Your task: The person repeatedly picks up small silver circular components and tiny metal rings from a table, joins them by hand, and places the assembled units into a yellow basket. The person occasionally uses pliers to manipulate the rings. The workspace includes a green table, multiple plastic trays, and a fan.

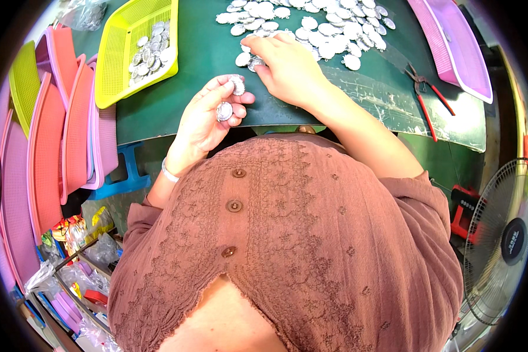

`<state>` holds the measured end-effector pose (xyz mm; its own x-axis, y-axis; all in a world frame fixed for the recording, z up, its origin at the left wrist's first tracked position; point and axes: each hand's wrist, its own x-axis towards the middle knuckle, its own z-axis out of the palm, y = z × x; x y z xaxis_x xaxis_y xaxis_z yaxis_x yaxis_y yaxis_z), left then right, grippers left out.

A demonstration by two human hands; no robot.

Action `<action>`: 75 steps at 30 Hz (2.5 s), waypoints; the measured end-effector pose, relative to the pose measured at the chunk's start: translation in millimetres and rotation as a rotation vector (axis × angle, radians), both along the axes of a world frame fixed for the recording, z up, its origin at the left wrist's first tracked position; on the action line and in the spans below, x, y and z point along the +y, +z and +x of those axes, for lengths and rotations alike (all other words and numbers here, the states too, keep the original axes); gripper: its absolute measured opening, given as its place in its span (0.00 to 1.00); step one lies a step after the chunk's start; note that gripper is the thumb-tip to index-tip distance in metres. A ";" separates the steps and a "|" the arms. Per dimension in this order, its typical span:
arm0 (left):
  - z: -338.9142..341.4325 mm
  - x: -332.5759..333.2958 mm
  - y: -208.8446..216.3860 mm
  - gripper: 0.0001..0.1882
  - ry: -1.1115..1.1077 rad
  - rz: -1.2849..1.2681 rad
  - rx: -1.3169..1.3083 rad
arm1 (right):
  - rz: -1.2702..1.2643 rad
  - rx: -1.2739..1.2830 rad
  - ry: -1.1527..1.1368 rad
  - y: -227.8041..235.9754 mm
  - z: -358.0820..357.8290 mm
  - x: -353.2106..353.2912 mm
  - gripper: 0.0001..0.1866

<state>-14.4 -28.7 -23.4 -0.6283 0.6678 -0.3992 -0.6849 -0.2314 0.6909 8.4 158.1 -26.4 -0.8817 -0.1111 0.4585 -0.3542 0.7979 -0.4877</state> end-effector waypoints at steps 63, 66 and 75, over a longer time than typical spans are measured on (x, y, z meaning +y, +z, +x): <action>12.8 6.6 17.7 0.04 0.070 -0.089 0.075 | -0.328 -0.279 0.024 3.0 14.9 6.2 0.20; 10.5 2.8 9.8 0.03 0.072 -0.005 0.054 | 0.008 -0.140 0.007 2.9 13.3 2.8 0.24; 6.7 -1.7 4.0 0.03 0.138 -0.053 -0.010 | 0.035 -0.145 0.091 5.2 18.3 -1.9 0.26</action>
